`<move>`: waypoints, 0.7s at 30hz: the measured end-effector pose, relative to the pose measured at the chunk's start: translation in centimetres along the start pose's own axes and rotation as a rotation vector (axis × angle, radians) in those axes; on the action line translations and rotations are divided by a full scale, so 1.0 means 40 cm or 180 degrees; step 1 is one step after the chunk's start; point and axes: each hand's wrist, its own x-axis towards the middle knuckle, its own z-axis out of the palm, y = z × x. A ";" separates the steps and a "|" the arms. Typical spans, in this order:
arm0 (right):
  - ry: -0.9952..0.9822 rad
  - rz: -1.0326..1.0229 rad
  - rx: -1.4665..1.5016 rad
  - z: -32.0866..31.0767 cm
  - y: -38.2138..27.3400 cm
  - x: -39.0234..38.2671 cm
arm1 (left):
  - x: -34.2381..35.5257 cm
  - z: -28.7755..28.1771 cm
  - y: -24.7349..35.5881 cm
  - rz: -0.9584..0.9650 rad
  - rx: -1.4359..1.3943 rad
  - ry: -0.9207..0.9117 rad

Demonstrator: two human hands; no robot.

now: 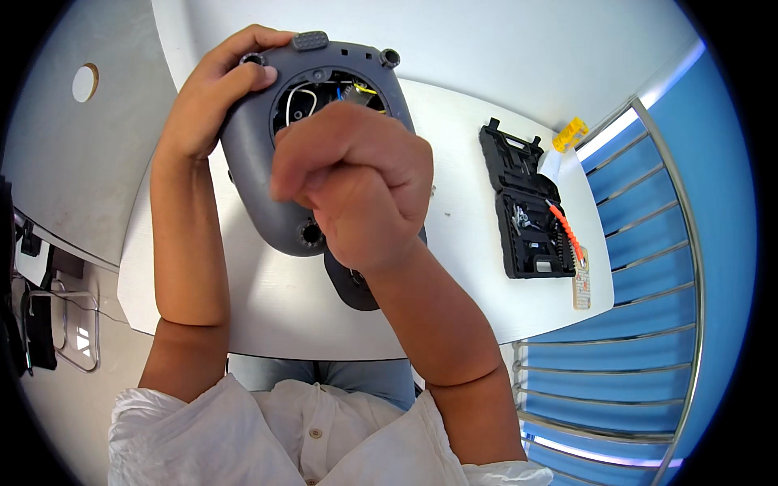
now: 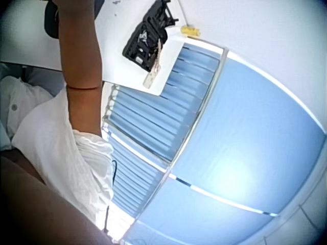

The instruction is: The person uses a screwdriver to remove screws from the back panel of a gray electronic device. They then rotate the device to inspect the internal wiring and components before continuing to unscrew additional fasteners.

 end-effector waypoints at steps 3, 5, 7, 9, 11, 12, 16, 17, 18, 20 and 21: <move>-0.0163 -0.0161 -0.0206 -0.005 0.009 -0.002 | -0.002 -0.004 -0.003 -0.0108 -0.0022 0.0029; -0.0112 -0.0177 -0.0088 -0.006 0.011 -0.001 | -0.001 -0.005 -0.006 -0.0089 -0.0049 0.0031; 0.0094 -0.0101 0.0158 -0.001 0.009 -0.004 | -0.001 -0.006 -0.002 -0.0140 -0.0007 -0.0009; 0.0469 -0.0108 0.0138 -0.001 0.011 0.006 | -0.006 -0.009 0.014 -0.0246 0.0092 -0.0083; 0.0729 -0.0028 0.0054 -0.001 0.007 0.012 | -0.007 -0.010 0.012 -0.0286 0.0070 -0.0103; 0.0704 -0.0045 0.0036 0.001 0.007 0.012 | -0.005 -0.012 0.011 -0.0296 0.0068 -0.0101; 0.0254 -0.0049 -0.0234 -0.012 0.002 0.021 | 0.000 -0.012 0.008 -0.0285 -0.0029 -0.0119; 0.0216 -0.0089 -0.0495 -0.009 -0.004 0.031 | 0.002 -0.012 0.009 -0.0319 -0.0045 -0.0130; 0.0221 -0.0073 -0.0626 -0.015 -0.010 0.034 | 0.002 -0.013 0.010 -0.0357 -0.0059 -0.0136; 0.0233 -0.0046 -0.0894 -0.027 -0.025 0.042 | 0.006 -0.011 0.006 -0.0317 -0.0074 -0.0060; 0.0350 0.0108 -0.0810 -0.024 -0.034 0.041 | 0.004 -0.010 -0.002 -0.0252 -0.0075 0.0027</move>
